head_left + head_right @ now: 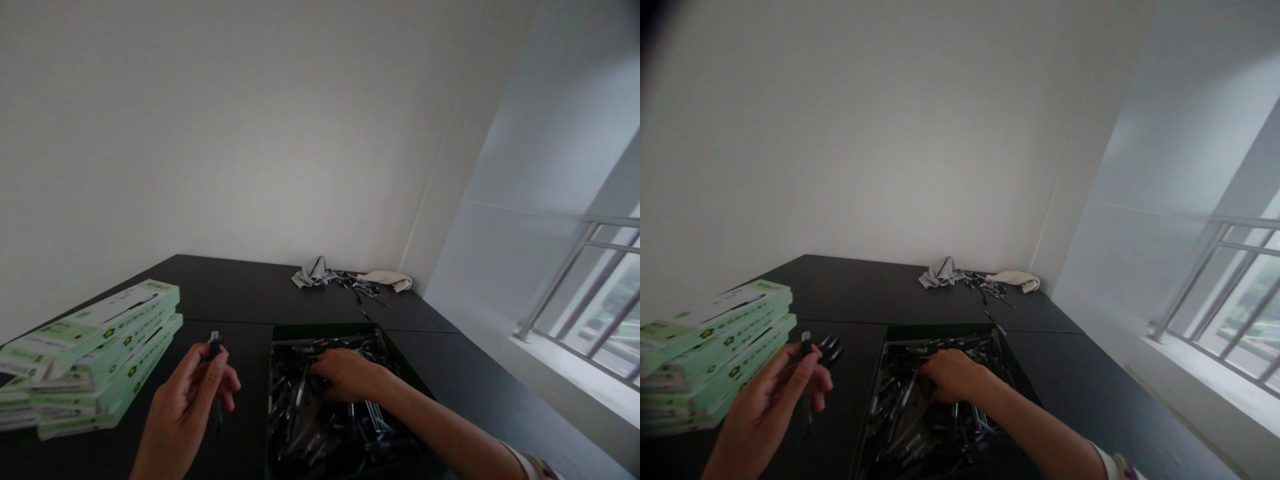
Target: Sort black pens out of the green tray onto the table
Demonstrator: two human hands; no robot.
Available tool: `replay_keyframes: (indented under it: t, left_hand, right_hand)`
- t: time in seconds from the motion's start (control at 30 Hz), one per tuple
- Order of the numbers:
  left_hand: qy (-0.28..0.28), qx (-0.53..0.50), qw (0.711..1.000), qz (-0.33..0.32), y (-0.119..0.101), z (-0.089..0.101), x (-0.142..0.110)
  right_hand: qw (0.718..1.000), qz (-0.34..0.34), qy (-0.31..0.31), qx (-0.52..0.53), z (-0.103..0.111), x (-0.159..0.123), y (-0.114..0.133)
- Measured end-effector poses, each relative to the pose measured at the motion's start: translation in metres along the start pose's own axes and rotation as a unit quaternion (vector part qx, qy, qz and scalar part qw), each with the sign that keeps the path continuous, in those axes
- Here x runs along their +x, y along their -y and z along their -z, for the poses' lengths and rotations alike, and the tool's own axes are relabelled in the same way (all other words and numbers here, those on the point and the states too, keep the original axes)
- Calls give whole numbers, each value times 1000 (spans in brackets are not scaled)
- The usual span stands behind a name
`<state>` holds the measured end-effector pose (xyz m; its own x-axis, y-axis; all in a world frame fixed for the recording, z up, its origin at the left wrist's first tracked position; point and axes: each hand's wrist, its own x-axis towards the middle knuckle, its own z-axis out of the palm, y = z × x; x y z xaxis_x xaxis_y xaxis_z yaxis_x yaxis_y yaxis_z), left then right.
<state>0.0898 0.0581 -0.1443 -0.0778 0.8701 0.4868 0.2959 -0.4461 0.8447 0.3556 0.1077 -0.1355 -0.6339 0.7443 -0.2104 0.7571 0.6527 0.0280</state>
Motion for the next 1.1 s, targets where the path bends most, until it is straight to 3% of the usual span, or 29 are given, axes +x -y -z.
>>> replay_keyframes:
  t: [0.2, 0.5, 0.63, 0.8, 0.97, 1.1]
  left_hand:
    - [0, 5, 1000, -8, 0, -1, 0]
    - [10, -7, 1000, 2, 0, -1, -1]
    - [7, -16, 1000, 3, 1, -1, 0]
    - [6, -11, 1000, -11, 2, -2, 0]
    - [9, -2, 1000, -3, 4, -1, -1]
    - [11, -4, 1000, -3, 3, -1, 0]
  right_hand:
    - [998, 41, 33, 41, -3, -1, -6]
    - [997, -32, 55, 53, -2, -3, 6]
    - [998, -56, 34, 18, -2, 0, 8]
    - [999, -30, 10, 13, -2, -4, 7]
    - [1000, 23, 22, -4, -2, -5, 8]
    - [999, 21, 31, -11, 1, -3, 14]
